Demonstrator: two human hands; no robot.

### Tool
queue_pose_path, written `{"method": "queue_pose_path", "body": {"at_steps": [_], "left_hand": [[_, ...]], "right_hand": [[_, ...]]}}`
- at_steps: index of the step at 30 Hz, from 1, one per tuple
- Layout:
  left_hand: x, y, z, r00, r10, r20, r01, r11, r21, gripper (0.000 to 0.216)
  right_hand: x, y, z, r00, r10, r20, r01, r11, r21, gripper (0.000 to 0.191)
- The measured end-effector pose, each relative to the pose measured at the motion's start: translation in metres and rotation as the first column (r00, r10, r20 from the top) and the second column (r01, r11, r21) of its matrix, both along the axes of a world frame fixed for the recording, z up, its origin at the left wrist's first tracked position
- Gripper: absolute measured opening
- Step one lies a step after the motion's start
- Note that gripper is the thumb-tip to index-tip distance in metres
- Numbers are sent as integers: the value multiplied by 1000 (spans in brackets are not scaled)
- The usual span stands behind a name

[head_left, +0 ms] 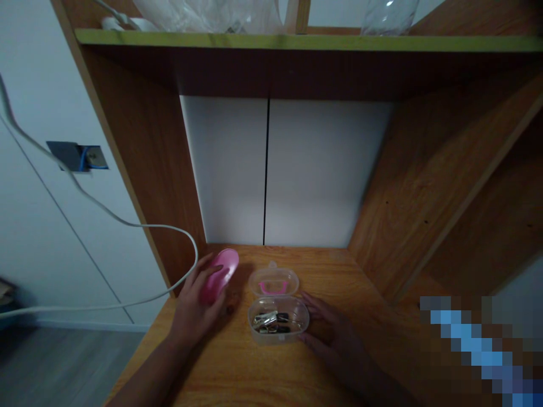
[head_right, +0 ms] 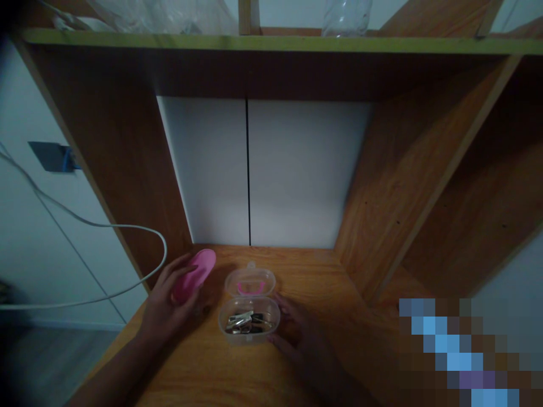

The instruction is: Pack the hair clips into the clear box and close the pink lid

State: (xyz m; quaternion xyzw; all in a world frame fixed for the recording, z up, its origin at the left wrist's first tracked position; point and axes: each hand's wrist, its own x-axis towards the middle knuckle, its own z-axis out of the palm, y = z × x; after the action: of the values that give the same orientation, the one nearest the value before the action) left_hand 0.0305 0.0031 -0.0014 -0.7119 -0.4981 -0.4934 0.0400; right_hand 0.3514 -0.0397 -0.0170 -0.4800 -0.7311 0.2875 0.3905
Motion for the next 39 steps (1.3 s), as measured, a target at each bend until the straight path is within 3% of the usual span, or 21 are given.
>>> {"method": "queue_pose_path", "body": {"at_steps": [2,5,8,11,16,23,29,33,36,39], "left_hand": [[17,-14,9,991,-136,6,136,990,46,32],[42,-31,14,955,-296,32,296,955,13,37],[57,-38,9,900,-432,56,436,895,-91,47],[59,-37,3,853,-521,24,518,843,-143,42],[57,-35,4,811,-574,-116,551,815,-180,24],[63,-36,5,772,-602,-203,519,782,-345,26],[56,-37,6,764,-609,-212,534,782,-322,24],[53,-38,7,790,-582,-195,538,809,-236,22],[54,-38,4,826,-547,-140,515,831,-210,37],[56,-39,-3,840,-535,-95,488,820,-298,60]], "right_hand": [[-3,-2,1,998,8,-65,-10,999,-31,73],[-5,-3,1,994,24,-107,-30,998,-50,76],[-6,-4,1,992,25,-128,-34,997,-68,76],[-7,-4,1,989,29,-142,-39,997,-63,76],[-9,-5,3,987,70,-147,-76,996,-36,71],[-5,-4,0,999,29,-14,-29,1000,3,62],[0,-3,0,993,59,104,-65,997,50,53],[1,-2,2,990,62,128,-66,997,28,54],[1,-1,2,991,72,113,-76,997,31,53],[1,-1,0,990,78,122,-81,997,21,53]]}}
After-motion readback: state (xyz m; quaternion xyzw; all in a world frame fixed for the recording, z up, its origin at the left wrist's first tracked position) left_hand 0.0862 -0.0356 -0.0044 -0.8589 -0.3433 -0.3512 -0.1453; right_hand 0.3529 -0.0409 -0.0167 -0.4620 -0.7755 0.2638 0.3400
